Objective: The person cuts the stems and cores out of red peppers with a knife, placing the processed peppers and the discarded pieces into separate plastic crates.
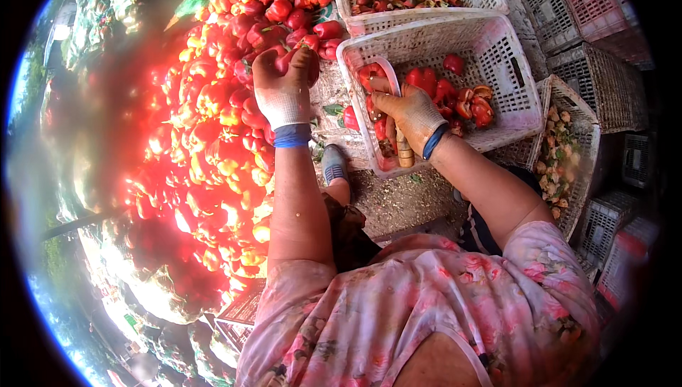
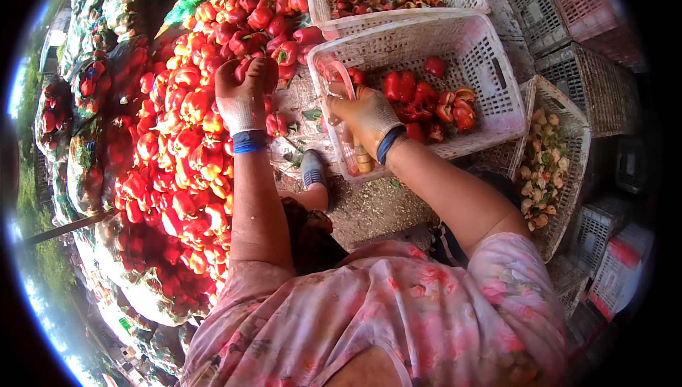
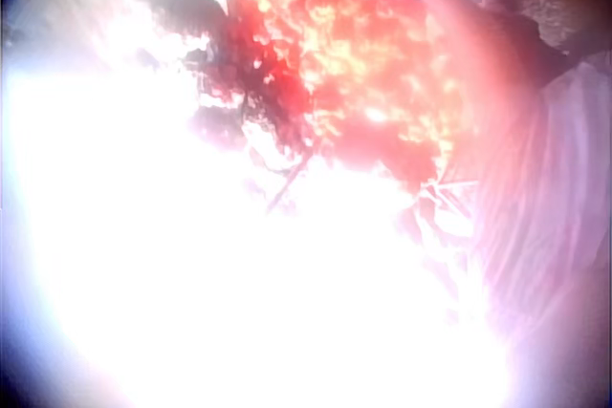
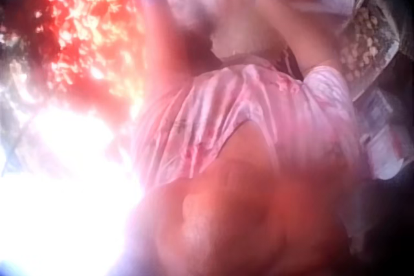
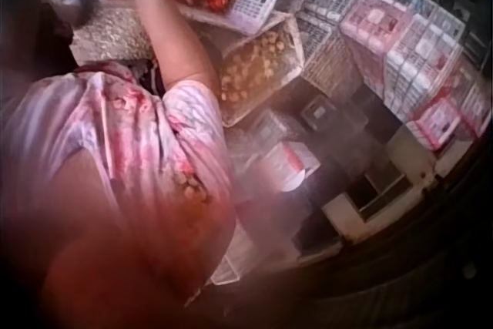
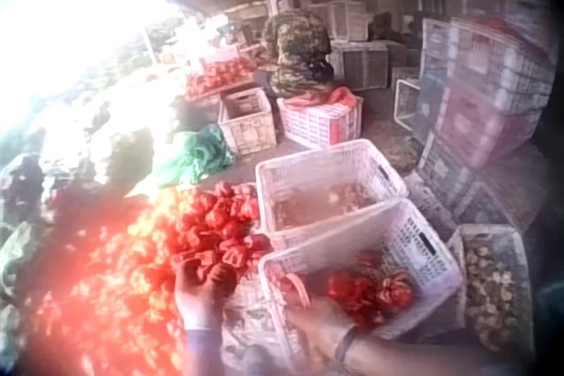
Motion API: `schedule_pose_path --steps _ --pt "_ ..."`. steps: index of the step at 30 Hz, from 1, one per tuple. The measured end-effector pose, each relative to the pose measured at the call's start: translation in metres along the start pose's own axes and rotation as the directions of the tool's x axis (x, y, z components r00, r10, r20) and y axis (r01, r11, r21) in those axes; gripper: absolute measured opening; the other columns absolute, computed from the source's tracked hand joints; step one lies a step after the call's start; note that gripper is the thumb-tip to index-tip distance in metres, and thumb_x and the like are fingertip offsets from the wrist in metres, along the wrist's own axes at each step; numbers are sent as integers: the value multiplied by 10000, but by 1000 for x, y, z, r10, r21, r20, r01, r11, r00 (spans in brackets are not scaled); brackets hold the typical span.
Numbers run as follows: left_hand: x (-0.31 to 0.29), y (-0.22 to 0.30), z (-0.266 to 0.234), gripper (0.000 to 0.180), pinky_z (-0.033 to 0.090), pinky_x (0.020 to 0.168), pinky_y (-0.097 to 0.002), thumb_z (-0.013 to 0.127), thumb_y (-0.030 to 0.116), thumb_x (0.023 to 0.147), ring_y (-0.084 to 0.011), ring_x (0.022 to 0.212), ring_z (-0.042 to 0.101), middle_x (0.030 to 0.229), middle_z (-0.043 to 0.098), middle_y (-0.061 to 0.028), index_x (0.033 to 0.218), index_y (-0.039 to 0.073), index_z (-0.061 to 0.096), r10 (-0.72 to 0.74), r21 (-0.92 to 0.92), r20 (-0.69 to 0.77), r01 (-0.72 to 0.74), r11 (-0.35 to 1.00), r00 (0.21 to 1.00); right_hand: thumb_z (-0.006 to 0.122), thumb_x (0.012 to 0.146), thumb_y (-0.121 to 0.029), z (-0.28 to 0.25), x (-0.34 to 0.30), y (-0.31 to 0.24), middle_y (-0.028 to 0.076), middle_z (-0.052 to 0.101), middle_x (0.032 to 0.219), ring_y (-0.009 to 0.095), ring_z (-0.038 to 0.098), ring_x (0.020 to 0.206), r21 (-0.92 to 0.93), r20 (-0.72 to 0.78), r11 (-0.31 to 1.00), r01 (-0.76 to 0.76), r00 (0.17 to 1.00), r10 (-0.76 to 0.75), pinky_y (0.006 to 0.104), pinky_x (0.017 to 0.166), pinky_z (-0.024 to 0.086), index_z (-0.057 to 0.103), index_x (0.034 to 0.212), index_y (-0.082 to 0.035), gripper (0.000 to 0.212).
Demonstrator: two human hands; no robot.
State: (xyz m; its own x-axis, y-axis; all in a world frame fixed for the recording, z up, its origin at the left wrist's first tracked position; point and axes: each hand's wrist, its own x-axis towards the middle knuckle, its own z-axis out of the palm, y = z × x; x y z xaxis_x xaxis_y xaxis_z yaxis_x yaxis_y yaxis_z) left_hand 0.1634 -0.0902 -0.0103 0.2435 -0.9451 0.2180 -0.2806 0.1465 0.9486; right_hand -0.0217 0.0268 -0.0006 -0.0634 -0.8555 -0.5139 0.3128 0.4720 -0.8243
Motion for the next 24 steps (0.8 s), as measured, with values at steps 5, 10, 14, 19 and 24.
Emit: schedule_pose_path --steps 5,10,14,19,24 --pt "21 -16 -34 495 520 802 -485 574 502 948 -266 879 645 1034 689 -101 1169 62 626 -544 -524 210 563 639 812 664 899 -239 -2 2 3 42 659 798 94 512 468 54 -24 998 12 1000 -11 255 429 409 650 1192 -39 355" --pt "19 -11 -37 628 331 1000 -653 510 641 913 -395 1142 533 1187 651 -126 1260 123 583 -612 -743 373 619 253 698 669 909 -215 6 2 0 33 651 799 91 523 484 63 38 998 -1 999 -1 252 420 403 651 1191 -42 332" --pt "4 4 -11 665 317 1015 -737 492 632 924 -456 1204 500 1322 561 -175 1338 112 521 -517 -773 516 631 62 683 699 904 -196 20 10 7 12 641 786 69 512 504 84 15 993 85 996 -87 244 429 405 635 1241 -50 373" --pt "-29 -24 37 704 470 977 -529 460 639 946 -364 1124 576 1253 597 -174 1309 38 518 -159 -696 713 716 -48 683 769 863 -194 41 15 10 33 704 904 90 584 672 -136 -41 858 495 863 -504 272 667 518 636 1240 -30 432" --pt "-70 30 80 590 543 844 -434 448 579 988 -302 972 625 1124 634 -113 1249 59 543 -262 -681 689 727 82 675 748 858 -185 3 17 17 26 686 755 132 630 645 -247 -293 918 310 879 -376 278 618 503 702 974 -18 208"
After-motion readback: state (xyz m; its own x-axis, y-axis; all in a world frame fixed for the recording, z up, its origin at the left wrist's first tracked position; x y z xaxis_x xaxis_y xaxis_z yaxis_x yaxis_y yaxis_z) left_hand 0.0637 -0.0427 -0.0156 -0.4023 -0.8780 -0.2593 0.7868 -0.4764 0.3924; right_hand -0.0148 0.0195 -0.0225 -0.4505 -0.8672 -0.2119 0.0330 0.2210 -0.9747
